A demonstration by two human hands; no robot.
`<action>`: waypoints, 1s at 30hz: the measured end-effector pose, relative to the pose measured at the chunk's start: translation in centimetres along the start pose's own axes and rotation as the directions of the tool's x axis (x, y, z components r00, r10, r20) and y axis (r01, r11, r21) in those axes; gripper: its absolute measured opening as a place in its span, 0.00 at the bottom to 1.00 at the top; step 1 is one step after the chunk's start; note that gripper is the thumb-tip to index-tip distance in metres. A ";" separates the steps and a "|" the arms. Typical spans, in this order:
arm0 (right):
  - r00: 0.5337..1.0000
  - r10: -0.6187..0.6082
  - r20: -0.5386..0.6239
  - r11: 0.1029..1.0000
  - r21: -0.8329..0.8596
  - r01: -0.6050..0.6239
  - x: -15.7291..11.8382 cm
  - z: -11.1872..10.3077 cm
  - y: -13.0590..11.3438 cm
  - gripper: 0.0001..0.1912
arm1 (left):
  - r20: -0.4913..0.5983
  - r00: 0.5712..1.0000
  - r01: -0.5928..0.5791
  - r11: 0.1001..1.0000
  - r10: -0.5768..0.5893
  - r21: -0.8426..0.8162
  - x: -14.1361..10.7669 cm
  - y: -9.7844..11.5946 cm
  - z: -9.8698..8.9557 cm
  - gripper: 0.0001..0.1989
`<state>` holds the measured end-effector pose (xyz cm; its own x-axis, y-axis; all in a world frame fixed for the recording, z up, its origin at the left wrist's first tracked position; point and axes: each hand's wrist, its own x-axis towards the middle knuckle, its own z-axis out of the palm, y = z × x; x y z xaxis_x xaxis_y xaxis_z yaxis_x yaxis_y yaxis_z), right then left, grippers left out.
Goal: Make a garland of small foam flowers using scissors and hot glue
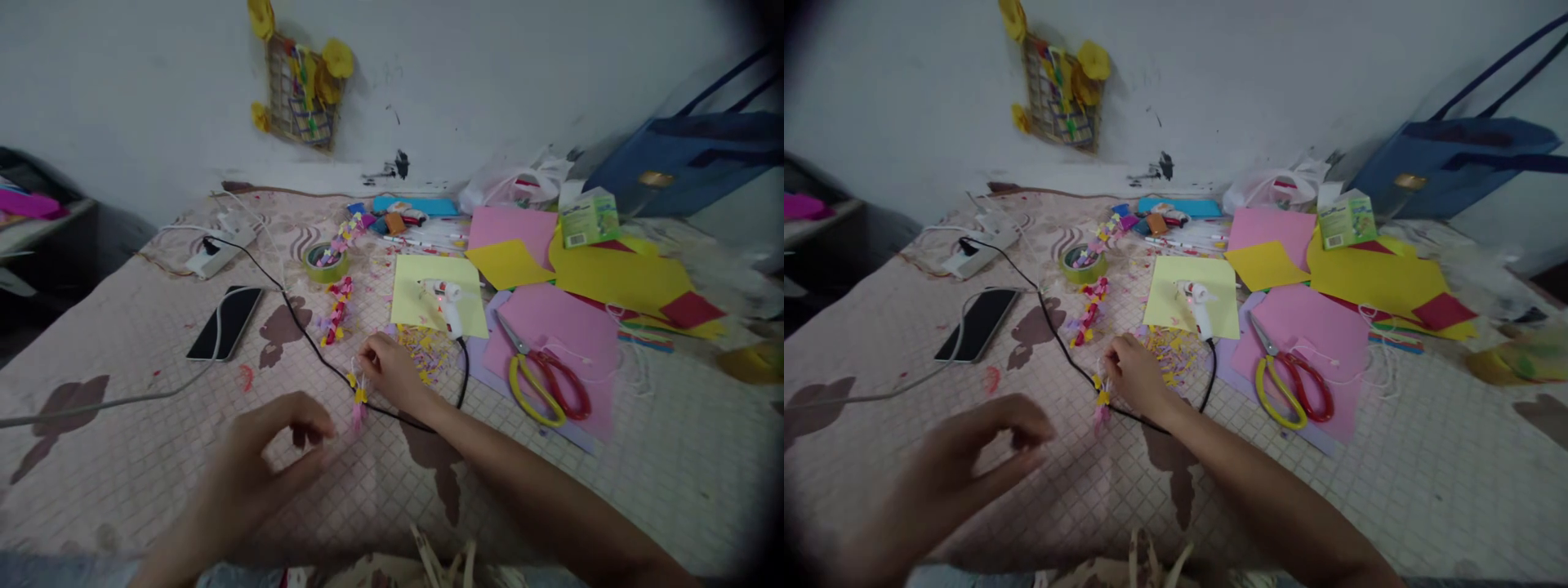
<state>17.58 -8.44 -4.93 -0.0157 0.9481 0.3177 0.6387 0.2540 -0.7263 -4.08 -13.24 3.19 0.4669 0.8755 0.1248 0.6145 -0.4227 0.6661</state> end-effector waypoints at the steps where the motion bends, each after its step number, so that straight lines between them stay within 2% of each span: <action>1: 1.000 -0.003 -0.001 1.000 0.002 0.003 0.0 0.0 0.0 0.06 | 0.057 0.998 0.007 0.999 -0.009 0.040 1.0 -0.1 1.0 0.07; 2: 1.000 -0.006 -0.002 1.000 0.003 0.006 0.0 0.0 0.1 0.06 | 0.130 0.991 0.015 0.995 -0.028 0.096 1.8 -0.1 2.1 0.05; 5: 1.000 -0.005 -0.007 1.000 0.001 0.005 -0.1 -0.1 0.1 0.05 | 0.116 0.992 0.027 0.970 -0.057 0.240 2.4 -0.3 5.0 0.04; 9: 1.000 -0.003 -0.011 1.000 0.003 0.003 -0.1 -0.2 0.1 0.05 | 0.129 0.987 0.051 0.949 -0.095 0.310 1.6 -0.4 6.5 0.06; 13: 1.000 -0.003 -0.021 1.000 0.010 0.003 0.0 -0.5 0.0 0.05 | 0.137 0.985 0.058 0.955 -0.102 0.290 1.2 -0.7 6.4 0.07; 19: 1.000 -0.001 -0.030 1.000 0.001 0.001 0.6 -0.3 -0.2 0.04 | 0.014 0.997 0.068 0.951 -0.075 0.301 1.5 -1.6 5.7 0.09; 23: 1.000 -0.006 -0.007 1.000 -0.023 0.006 0.8 -0.1 0.1 0.05 | 0.014 0.996 0.075 0.941 -0.084 0.331 2.0 -2.3 5.6 0.10; 26: 1.000 -0.021 -0.005 0.999 -0.033 0.021 0.6 -0.9 0.0 0.08 | 0.026 0.995 0.081 0.952 -0.092 0.295 2.0 -2.7 5.5 0.09; 30: 0.998 -0.036 -0.047 0.999 -0.040 0.034 0.4 -2.9 -0.6 0.11 | -0.010 0.995 0.101 0.952 -0.102 0.291 1.3 -2.7 4.8 0.06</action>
<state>19.38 -8.74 -2.60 -0.0031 0.9283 0.3718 0.6681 0.2785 -0.6900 -2.11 -12.09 -2.00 0.3953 0.9163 0.0634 0.8166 -0.3822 0.4326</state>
